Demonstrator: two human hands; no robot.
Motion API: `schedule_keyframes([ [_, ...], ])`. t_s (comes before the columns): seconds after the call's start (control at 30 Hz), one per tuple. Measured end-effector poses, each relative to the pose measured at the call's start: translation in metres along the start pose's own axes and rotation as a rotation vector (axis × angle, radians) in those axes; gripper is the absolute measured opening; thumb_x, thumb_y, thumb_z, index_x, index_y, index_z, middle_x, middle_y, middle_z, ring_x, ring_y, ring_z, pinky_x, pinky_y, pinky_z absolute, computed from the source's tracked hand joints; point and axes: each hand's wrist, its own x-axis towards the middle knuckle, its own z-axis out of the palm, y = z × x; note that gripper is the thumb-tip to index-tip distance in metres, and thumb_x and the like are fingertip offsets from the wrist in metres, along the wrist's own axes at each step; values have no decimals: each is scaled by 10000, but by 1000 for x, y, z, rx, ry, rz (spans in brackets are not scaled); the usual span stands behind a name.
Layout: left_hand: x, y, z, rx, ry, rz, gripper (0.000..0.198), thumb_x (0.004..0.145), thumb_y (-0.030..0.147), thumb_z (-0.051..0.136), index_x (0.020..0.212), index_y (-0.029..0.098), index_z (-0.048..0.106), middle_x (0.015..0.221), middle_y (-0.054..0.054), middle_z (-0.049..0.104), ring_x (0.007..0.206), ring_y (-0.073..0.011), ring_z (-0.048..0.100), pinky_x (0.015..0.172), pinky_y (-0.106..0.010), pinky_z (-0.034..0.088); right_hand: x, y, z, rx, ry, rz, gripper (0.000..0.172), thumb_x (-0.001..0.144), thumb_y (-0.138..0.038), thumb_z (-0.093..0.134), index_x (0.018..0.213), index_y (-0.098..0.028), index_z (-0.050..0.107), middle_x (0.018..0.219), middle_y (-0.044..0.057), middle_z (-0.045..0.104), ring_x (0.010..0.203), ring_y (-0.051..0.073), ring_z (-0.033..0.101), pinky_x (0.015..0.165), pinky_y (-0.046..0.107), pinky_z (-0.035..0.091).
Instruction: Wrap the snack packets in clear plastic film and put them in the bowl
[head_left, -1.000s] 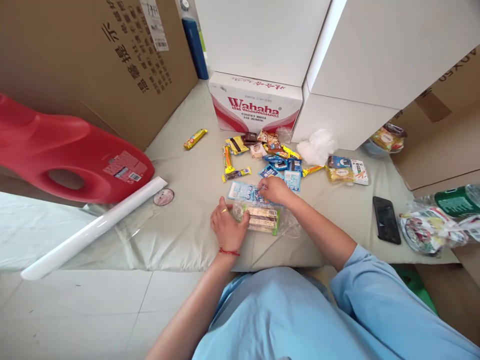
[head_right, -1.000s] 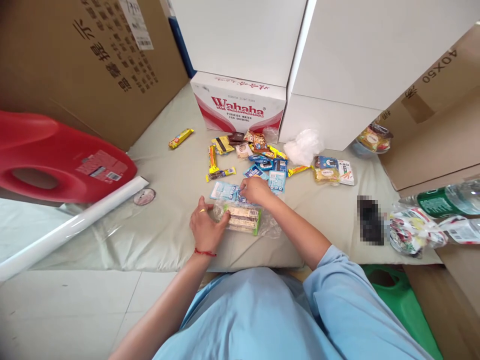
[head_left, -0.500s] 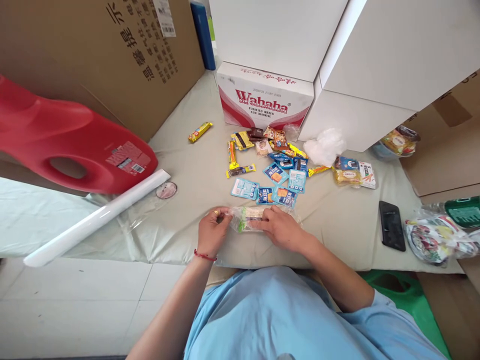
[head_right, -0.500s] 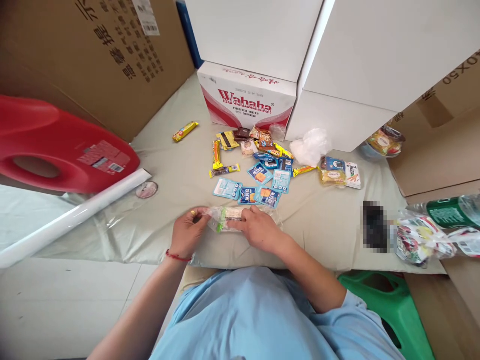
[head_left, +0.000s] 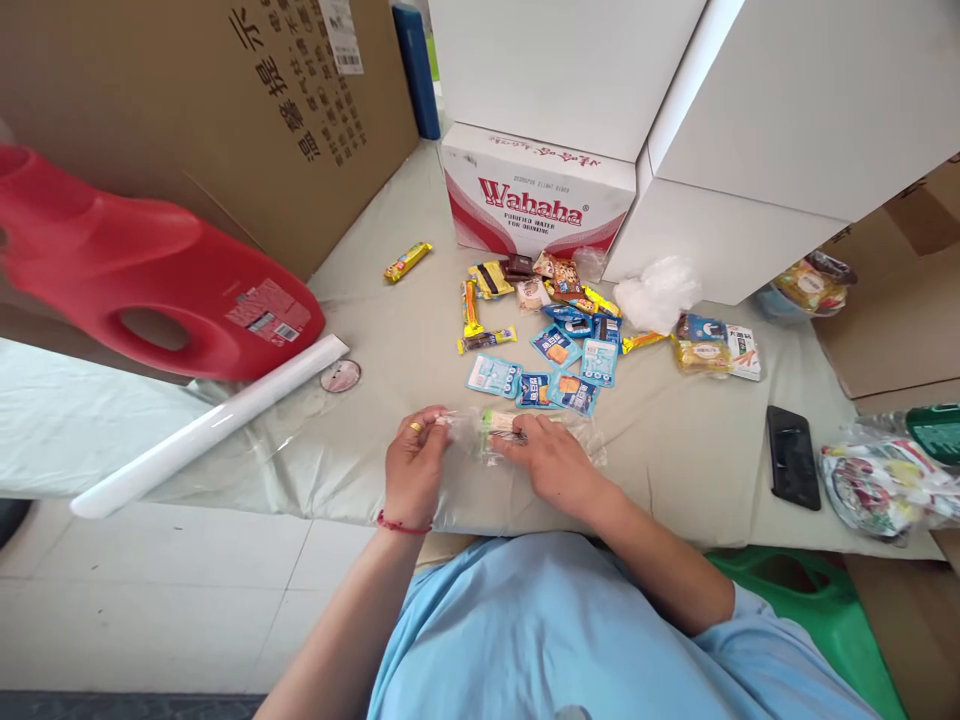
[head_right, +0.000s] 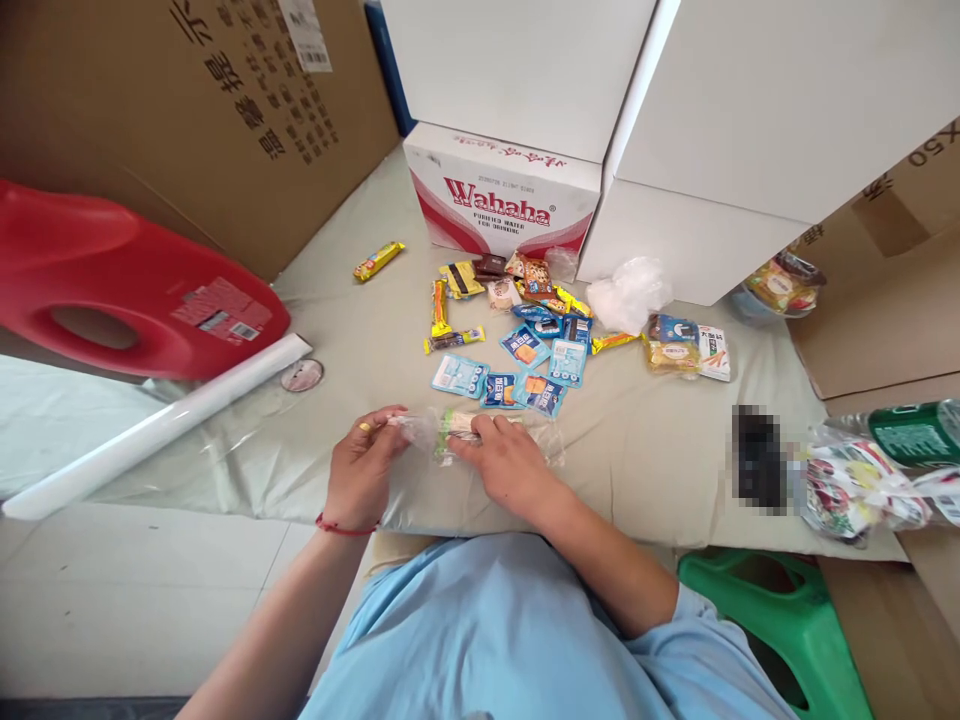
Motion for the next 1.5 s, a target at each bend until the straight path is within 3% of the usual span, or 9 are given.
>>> schedule_keyframes([
  [0.1, -18, 13, 19, 41, -98, 76, 318, 938, 459, 592, 1019, 199, 757, 1021, -61, 795, 970, -218, 735, 908, -349, 574, 2, -5, 2, 7, -11, 6, 408, 1051, -178, 486, 1410, -303, 636, 1240, 122, 598, 1064, 284, 543, 898, 408, 484],
  [0.37, -57, -2, 45, 610, -215, 750, 372, 1044, 308, 473, 1334, 185, 669, 1351, -117, 726, 1283, -274, 655, 1016, -436, 502, -25, 19, 1, 373, 142, -172, 384, 1025, -128, 456, 1342, -196, 663, 1449, 136, 598, 1303, 252, 547, 1109, 454, 483],
  [0.53, -65, -17, 48, 815, -131, 959, 418, 988, 231, 582, 1394, 147, 628, 1388, -147, 701, 1310, -284, 632, 1055, -415, 421, -42, 42, 8, 507, 548, 298, 321, 1071, -321, 453, 1237, -226, 711, 1099, 98, 703, 1005, 218, 684, 911, 381, 571],
  [0.63, -65, -19, 51, 830, -117, 987, 423, 969, 210, 595, 1384, 139, 635, 1372, -155, 709, 1297, -289, 635, 1058, -414, 403, -43, 53, 14, 472, 599, 456, 425, 1041, -435, 513, 1389, -225, 639, 1197, 125, 643, 870, 206, 661, 762, 360, 578],
  [0.83, -64, -15, 51, 835, -124, 962, 456, 969, 220, 591, 1417, 144, 617, 1364, -148, 712, 1287, -292, 627, 1069, -418, 393, -62, 69, 0, 307, 330, 156, 253, 1027, -301, 566, 1180, -261, 763, 957, 72, 697, 873, 212, 634, 754, 333, 531],
  [1.0, -65, -15, 50, 859, -177, 960, 489, 967, 235, 614, 1449, 313, 620, 1419, -112, 674, 1319, -298, 597, 1095, -443, 386, -102, 68, -5, 225, 201, 47, 283, 1018, -209, 519, 1076, -259, 792, 1071, 95, 757, 918, 222, 645, 780, 349, 530],
  [1.1, -66, -18, 48, 867, -214, 952, 513, 963, 226, 618, 1460, 351, 614, 1456, -121, 640, 1354, -299, 570, 1139, -452, 377, -116, 68, 0, 486, 194, 228, 296, 1045, -353, 510, 1185, -250, 750, 1041, 66, 776, 829, 191, 677, 745, 316, 537],
  [1.27, -69, -24, 46, 877, -299, 926, 713, 899, 96, 632, 1500, 469, 538, 1566, -123, 532, 1459, -339, 484, 1191, -529, 369, -96, 82, 9, 602, 560, 784, 542, 1059, -600, 348, 1013, -217, 728, 775, 33, 674, 710, 203, 614, 694, 324, 501],
  [1.5, -75, -27, 46, 810, -368, 883, 865, 848, -7, 601, 1538, 496, 464, 1706, -101, 351, 1574, -371, 329, 1220, -629, 353, -77, 76, 7, 424, 168, 522, 184, 906, -393, 679, 887, -211, 698, 958, 70, 640, 963, 238, 610, 906, 388, 502],
])
